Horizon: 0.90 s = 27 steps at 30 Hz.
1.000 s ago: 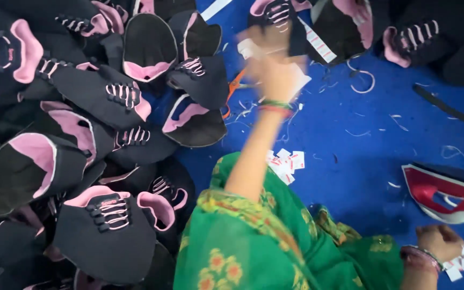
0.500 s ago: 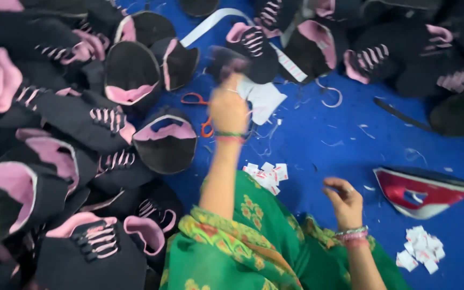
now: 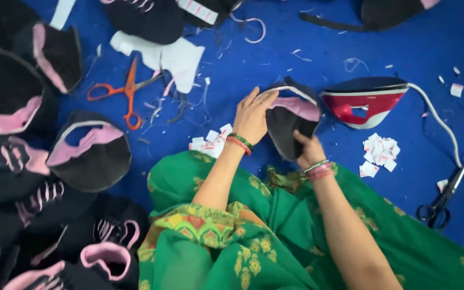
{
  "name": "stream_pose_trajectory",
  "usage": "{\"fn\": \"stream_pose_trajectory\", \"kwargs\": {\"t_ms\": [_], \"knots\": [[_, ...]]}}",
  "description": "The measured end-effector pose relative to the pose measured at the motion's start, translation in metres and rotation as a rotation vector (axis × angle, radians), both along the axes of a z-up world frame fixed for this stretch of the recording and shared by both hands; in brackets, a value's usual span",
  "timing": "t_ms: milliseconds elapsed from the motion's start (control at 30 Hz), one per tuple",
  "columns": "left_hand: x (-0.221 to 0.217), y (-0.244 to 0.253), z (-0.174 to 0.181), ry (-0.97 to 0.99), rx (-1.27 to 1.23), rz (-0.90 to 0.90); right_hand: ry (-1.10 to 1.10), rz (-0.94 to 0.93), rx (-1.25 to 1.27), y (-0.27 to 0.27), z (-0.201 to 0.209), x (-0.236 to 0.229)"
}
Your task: The person sits on a blue floor and uses a red iron to press small white labels onto the inside pink lining of black baseball caps. They handle the caps one by one, positioning the labels and applying heat with the iron before moving to the next item.
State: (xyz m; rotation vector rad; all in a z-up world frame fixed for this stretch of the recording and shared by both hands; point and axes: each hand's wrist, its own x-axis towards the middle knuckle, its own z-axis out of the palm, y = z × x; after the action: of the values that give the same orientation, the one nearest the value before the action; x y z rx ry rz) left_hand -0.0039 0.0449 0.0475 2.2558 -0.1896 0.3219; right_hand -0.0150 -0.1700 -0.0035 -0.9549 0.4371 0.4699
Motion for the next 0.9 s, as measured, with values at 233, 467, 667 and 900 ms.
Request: {"fn": "stream_pose_trajectory", "kwargs": {"t_ms": [233,467,667,900], "knots": [[-0.002,0.001,0.006,0.314,0.098,-0.061,-0.222,0.028,-0.531,0.002,-0.041,-0.016],[0.010,0.003,-0.037,0.250,0.160,-0.044,-0.875,0.349,-1.506,0.002,0.016,-0.018],[0.037,0.002,-0.007,0.037,-0.098,0.207,-0.858,0.802,-1.723,0.040,0.034,-0.005],[0.018,-0.026,0.024,0.175,0.047,0.344,-0.746,0.814,-1.678,0.051,0.019,0.022]]}}
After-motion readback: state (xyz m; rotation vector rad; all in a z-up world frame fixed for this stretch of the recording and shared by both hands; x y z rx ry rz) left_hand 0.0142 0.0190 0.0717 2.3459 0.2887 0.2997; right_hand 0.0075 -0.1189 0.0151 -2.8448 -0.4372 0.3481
